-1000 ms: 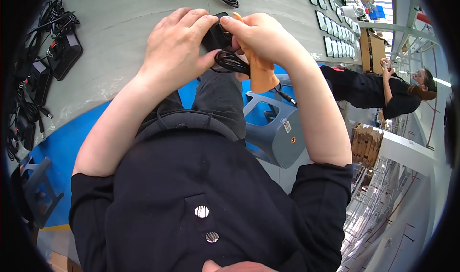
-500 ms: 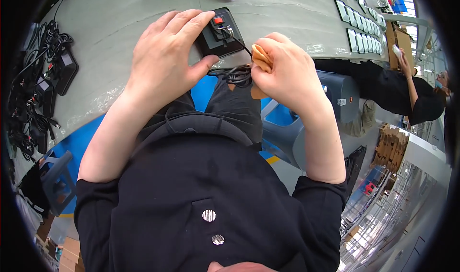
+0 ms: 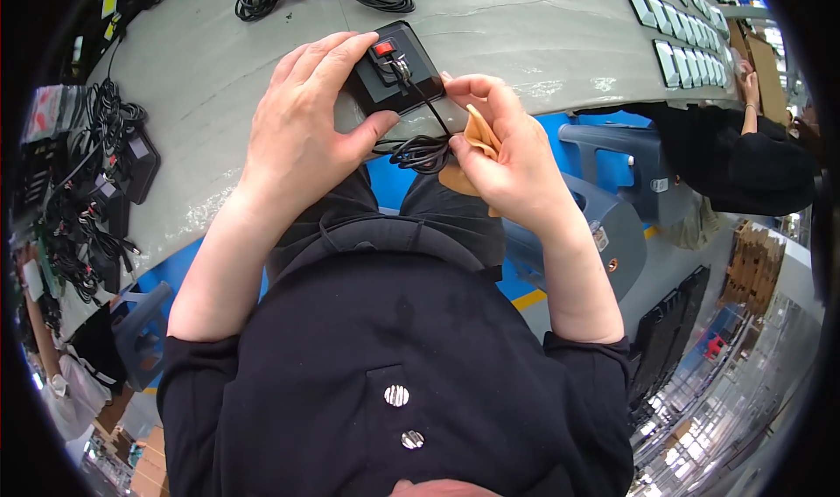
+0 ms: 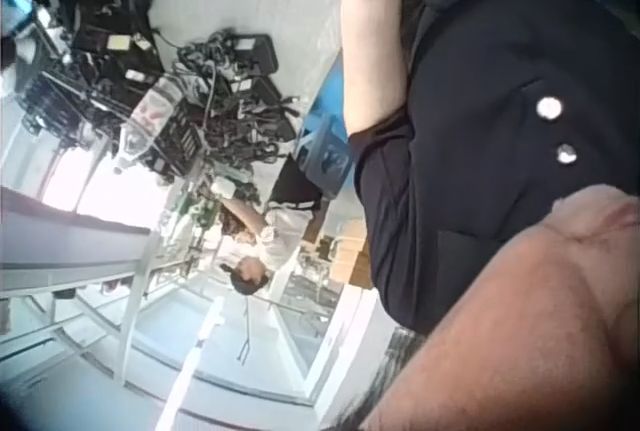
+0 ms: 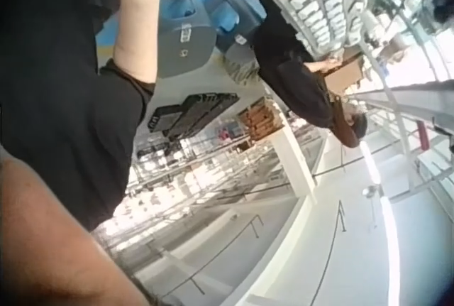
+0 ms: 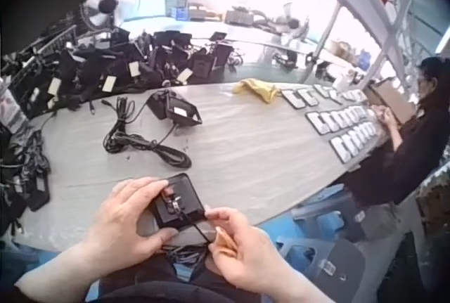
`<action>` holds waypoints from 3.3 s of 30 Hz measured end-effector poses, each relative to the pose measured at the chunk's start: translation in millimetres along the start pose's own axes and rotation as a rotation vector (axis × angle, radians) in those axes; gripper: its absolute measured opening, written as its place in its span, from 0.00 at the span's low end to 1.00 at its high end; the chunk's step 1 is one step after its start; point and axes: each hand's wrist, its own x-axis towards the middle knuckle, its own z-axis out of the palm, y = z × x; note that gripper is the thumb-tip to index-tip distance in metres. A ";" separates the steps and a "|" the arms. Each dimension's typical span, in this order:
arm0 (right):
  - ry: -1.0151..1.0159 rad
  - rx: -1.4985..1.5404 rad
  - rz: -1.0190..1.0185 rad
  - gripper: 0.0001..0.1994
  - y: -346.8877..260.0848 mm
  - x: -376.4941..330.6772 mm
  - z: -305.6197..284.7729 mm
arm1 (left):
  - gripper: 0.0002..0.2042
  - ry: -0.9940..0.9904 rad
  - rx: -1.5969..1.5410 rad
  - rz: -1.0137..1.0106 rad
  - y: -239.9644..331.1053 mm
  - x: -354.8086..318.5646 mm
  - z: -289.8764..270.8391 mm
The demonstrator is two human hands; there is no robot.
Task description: Cleaning and inspecting small LED light panels at a factory workbench.
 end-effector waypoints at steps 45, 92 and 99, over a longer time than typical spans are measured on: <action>-0.230 -0.726 -0.300 0.21 -124.5 164.5 183.3 | 0.22 0.585 0.527 -0.053 -82.6 -118.4 -104.1; 0.498 -0.038 -0.419 0.16 -38.4 -3.6 -52.2 | 0.50 -0.034 -0.704 0.097 82.0 32.3 -12.3; 0.430 0.493 -0.361 0.09 -61.6 -21.7 -59.1 | 0.49 0.080 -0.734 0.225 62.9 23.7 -14.7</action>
